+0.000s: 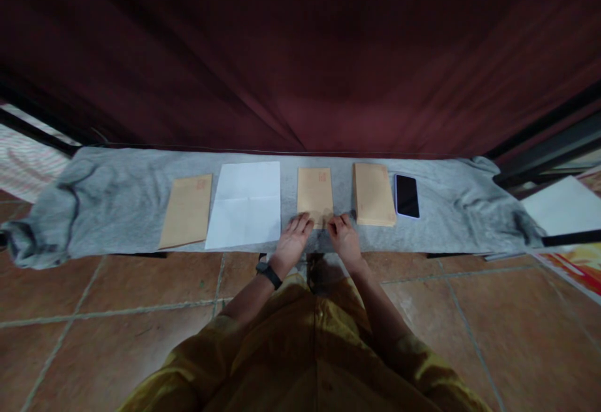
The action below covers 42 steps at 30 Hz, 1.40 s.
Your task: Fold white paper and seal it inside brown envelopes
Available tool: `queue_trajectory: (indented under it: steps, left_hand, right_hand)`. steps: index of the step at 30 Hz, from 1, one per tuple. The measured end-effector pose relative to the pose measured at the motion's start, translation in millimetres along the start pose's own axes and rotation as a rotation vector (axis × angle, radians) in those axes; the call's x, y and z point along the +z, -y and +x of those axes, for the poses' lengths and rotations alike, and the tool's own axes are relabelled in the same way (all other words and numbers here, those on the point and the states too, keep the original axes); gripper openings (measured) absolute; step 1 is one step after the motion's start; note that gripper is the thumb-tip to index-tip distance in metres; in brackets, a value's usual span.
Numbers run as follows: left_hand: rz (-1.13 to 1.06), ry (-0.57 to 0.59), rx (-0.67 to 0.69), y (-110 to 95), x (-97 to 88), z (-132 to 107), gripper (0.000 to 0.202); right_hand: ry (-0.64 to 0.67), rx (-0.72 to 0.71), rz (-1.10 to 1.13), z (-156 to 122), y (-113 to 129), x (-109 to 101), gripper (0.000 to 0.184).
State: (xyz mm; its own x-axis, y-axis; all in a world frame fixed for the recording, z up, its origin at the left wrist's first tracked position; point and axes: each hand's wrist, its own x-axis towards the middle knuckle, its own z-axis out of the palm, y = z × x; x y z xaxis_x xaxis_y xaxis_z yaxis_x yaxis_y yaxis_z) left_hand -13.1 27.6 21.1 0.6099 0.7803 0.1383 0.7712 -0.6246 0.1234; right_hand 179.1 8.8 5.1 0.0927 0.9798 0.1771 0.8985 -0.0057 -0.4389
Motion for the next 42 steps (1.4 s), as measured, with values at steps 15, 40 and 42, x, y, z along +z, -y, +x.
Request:
queue_trajectory:
  steps: [15,40,42]
  left_hand:
    - [-0.128,-0.018,0.079,-15.5,18.9,-17.4,0.055]
    - [-0.157,-0.023,0.054,-12.5,24.0,-23.5,0.058]
    - [-0.167,-0.026,0.049,-11.6,23.5,-23.3,0.058]
  right_hand:
    - [-0.002,0.019,-0.006,-0.8,1.8,-0.4,0.010]
    - [0.105,-0.266,0.042,-45.3,33.8,11.9,0.052]
    - [0.100,-0.258,0.028,-46.1,30.7,13.0,0.052]
